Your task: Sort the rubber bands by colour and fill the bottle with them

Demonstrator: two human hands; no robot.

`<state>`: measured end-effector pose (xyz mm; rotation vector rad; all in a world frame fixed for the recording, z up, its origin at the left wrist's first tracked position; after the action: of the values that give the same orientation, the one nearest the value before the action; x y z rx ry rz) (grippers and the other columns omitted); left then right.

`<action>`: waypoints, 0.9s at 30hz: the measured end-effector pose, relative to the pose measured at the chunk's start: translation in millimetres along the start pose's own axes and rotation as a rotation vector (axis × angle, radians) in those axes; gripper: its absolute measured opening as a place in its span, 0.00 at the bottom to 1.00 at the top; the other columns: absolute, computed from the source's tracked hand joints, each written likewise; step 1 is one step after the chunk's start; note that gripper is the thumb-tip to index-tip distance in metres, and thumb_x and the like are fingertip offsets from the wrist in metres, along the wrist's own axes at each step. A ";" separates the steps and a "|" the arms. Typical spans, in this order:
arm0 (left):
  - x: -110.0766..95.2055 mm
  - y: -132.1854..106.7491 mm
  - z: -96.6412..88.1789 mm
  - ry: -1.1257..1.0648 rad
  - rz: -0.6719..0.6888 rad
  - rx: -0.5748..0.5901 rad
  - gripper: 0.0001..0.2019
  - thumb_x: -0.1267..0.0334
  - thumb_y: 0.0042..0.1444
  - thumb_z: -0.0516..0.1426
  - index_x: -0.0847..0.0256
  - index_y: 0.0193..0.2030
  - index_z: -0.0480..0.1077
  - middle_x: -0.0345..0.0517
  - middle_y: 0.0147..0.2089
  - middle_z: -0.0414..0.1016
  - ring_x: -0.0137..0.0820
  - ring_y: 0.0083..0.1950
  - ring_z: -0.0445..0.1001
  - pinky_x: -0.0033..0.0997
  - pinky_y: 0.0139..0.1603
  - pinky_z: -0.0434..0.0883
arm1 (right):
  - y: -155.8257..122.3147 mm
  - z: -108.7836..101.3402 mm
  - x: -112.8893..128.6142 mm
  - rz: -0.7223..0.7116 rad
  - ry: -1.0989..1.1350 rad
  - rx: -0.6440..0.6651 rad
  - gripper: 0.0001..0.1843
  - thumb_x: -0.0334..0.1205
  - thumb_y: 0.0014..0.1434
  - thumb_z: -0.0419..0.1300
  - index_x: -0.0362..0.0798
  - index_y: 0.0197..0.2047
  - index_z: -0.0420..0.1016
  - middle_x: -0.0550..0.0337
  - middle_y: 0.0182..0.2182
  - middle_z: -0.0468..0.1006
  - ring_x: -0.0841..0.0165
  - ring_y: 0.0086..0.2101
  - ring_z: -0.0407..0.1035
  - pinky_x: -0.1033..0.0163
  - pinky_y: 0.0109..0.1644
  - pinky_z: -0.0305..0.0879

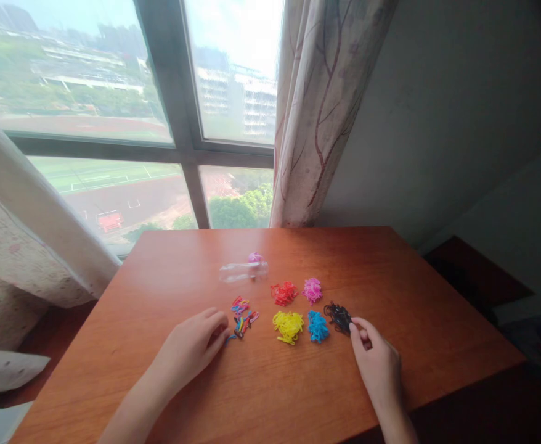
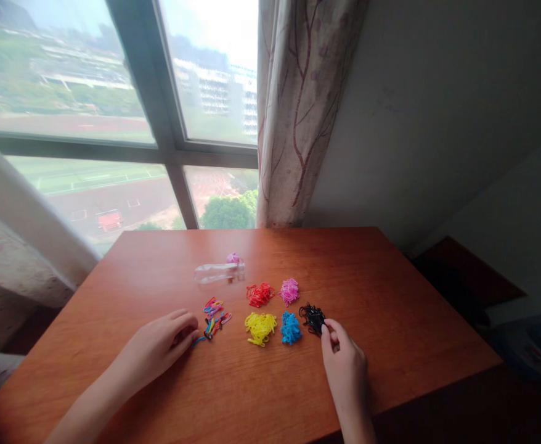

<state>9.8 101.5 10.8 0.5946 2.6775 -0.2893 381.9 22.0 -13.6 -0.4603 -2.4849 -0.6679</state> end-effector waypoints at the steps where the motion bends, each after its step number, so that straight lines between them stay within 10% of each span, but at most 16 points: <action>1: 0.0 0.0 -0.1 -0.002 -0.002 0.000 0.10 0.61 0.64 0.47 0.57 0.35 0.67 0.43 0.37 0.72 0.33 0.36 0.72 0.29 0.36 0.62 | -0.6 -0.7 2.2 -0.006 0.007 -0.007 0.27 0.61 0.64 0.51 0.46 0.42 0.80 0.55 0.27 0.80 0.65 0.25 0.75 0.65 0.31 0.65; 18: -7.3 -17.8 6.3 0.006 0.021 -0.031 0.09 0.63 0.63 0.48 0.56 0.36 0.68 0.43 0.39 0.72 0.34 0.41 0.73 0.29 0.40 0.66 | -69.0 64.4 151.0 -0.356 0.382 0.333 0.11 0.35 0.66 0.51 0.51 0.41 0.76 0.60 0.32 0.80 0.68 0.31 0.76 0.68 0.37 0.67; 27: -10.3 -10.1 -0.6 -0.021 0.022 -0.107 0.08 0.67 0.62 0.49 0.56 0.36 0.69 0.39 0.36 0.72 0.29 0.33 0.73 0.25 0.34 0.65 | -76.0 70.9 157.9 -0.420 0.328 0.417 0.10 0.33 0.65 0.51 0.52 0.39 0.73 0.62 0.30 0.78 0.69 0.32 0.74 0.68 0.38 0.61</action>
<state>13.7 88.9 16.7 0.5844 2.6445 -0.1438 193.1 27.0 -5.1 0.3113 -2.3245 -0.3224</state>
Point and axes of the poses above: each hand's wrist, its own y-axis towards the middle knuckle, its own z-axis out of the palm, x = y × z, the point moved 6 cm from there along y, towards the middle knuckle
